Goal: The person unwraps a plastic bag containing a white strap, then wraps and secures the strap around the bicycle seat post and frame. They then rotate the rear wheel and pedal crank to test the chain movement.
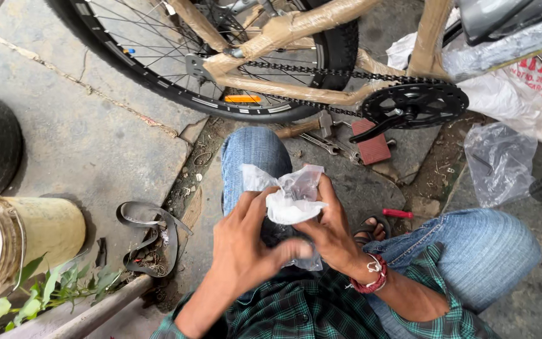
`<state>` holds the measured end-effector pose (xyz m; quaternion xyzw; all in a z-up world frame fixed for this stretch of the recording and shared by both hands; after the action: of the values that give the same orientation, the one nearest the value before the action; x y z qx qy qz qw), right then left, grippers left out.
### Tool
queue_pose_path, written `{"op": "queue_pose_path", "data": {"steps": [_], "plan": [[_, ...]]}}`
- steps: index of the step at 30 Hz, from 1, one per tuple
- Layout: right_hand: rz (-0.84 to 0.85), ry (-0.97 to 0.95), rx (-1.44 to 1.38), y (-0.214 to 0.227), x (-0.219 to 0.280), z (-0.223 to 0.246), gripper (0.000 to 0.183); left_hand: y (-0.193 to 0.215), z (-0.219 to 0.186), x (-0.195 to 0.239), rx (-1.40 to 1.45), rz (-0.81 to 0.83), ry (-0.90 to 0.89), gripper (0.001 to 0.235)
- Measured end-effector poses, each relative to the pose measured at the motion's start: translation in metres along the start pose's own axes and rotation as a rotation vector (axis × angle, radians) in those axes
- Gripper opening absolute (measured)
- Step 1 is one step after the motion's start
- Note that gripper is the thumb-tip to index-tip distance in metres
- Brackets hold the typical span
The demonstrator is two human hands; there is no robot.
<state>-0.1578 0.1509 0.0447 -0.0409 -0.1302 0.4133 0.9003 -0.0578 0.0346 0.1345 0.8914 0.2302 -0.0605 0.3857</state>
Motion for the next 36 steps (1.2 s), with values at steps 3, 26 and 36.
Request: {"op": "queue_pose_path", "data": {"steps": [3,26,36], "plan": [[0.063,0.027,0.015,-0.006,0.008,0.007,0.092,-0.004,0.01,0.001,-0.086,-0.061,0.156,0.031],[0.542,-0.227,0.042,-0.012,0.015,-0.022,0.04,0.021,0.075,-0.015,1.622,-0.317,0.366,0.022],[0.492,0.275,0.635,0.009,0.017,0.06,0.049,0.076,0.026,-0.025,0.955,-0.252,-0.063,0.041]]}}
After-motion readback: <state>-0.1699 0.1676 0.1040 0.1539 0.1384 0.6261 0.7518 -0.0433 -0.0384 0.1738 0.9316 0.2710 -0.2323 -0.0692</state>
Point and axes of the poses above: each hand's wrist, its own x-axis away from the middle knuckle, its own y-axis out of the back of the hand, z = x × y, the point moved 7 cm from there along -x, towards the middle knuckle, and after that the axes turned 1 degree about -y, right-handed, at the moved point
